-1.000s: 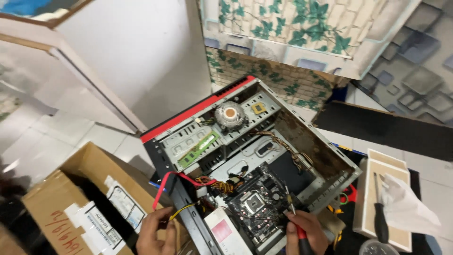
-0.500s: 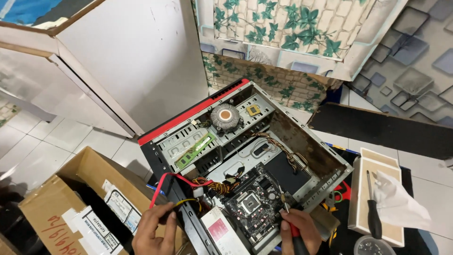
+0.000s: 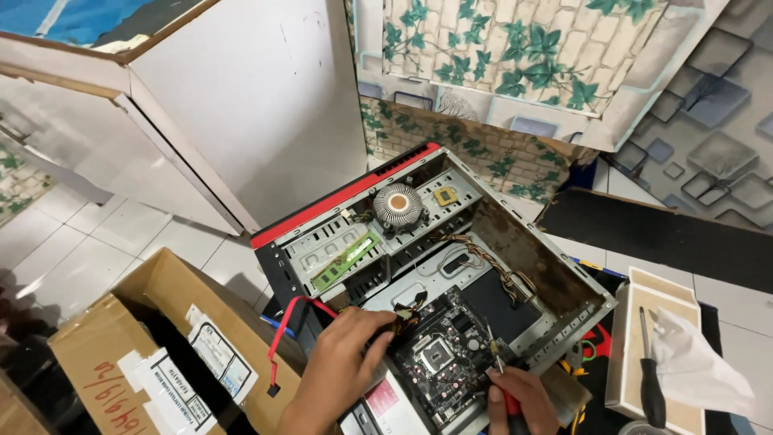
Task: Repairing and cleaning the internal components of a desktop computer using a screwdriver and a brush.
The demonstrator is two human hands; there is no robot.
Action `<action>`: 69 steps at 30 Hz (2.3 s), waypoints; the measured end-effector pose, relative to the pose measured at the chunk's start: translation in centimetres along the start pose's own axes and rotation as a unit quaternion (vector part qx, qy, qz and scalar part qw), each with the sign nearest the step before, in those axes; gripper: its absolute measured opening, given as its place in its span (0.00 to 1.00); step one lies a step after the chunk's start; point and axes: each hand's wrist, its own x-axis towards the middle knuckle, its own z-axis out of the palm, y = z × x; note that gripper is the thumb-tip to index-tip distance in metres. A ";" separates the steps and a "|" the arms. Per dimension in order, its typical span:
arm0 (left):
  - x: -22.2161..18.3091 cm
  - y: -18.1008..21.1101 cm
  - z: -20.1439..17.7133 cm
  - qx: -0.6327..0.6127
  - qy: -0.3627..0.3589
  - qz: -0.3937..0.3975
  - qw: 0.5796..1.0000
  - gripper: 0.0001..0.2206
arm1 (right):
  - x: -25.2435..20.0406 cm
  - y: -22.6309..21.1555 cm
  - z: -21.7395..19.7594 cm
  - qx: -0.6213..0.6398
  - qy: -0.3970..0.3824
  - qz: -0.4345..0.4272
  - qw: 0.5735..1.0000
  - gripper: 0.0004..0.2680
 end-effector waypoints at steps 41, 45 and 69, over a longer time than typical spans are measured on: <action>5.3 -5.8 3.0 0.171 -0.329 -0.134 0.919 0.24 | 0.1 3.5 0.3 -0.027 -0.049 -0.040 0.998 0.08; 5.9 -5.4 2.6 0.105 -0.306 -0.172 0.931 0.16 | 0.3 3.4 0.4 -0.012 -0.052 -0.039 0.998 0.08; 5.1 -9.2 2.4 -0.313 -0.061 -0.274 0.907 0.11 | 1.7 1.9 -0.3 0.092 -0.047 -0.050 0.993 0.08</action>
